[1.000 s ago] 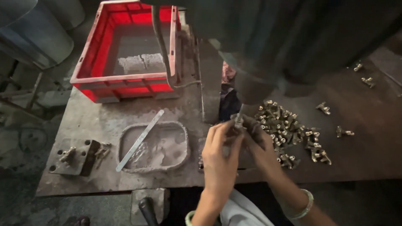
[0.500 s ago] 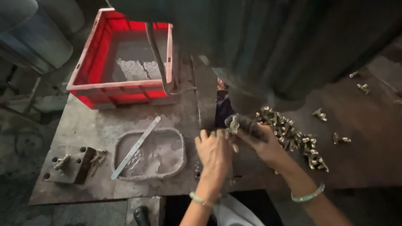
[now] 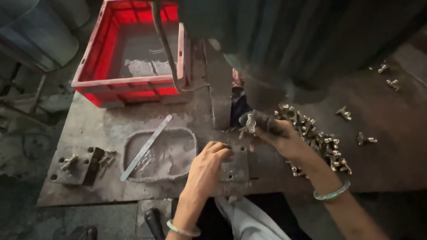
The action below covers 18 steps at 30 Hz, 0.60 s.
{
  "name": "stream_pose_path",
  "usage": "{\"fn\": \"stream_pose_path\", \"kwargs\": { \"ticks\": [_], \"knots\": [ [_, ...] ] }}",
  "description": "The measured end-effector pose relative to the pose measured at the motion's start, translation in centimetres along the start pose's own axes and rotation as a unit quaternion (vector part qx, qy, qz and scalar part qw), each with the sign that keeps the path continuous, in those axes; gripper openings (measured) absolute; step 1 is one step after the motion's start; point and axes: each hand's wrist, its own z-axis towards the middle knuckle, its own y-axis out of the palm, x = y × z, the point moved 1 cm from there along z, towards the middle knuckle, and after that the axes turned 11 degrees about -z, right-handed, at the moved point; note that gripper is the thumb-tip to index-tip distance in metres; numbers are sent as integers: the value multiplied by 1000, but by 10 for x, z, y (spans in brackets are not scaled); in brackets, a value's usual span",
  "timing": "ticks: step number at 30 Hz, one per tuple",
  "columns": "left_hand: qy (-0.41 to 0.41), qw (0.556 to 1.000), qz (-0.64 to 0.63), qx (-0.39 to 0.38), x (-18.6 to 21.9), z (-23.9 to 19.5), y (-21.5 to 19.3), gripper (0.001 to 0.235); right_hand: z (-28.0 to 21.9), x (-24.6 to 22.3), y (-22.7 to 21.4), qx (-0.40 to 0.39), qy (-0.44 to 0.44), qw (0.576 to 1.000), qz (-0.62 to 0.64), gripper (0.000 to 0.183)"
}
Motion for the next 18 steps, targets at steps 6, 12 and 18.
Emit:
{"fn": "stream_pose_path", "kwargs": {
  "ticks": [6,12,18],
  "knots": [
    [-50,993,-28,106,16,-7,-1,42,-4,5,2,-15,-25,999,24,30],
    [-116,974,84,175,33,-16,10,42,-19,-14,37,125,-46,990,-36,32],
    [6,970,212,118,31,-47,80,52,-27,20,95,332,-93,939,-9,24]
  ]
}}
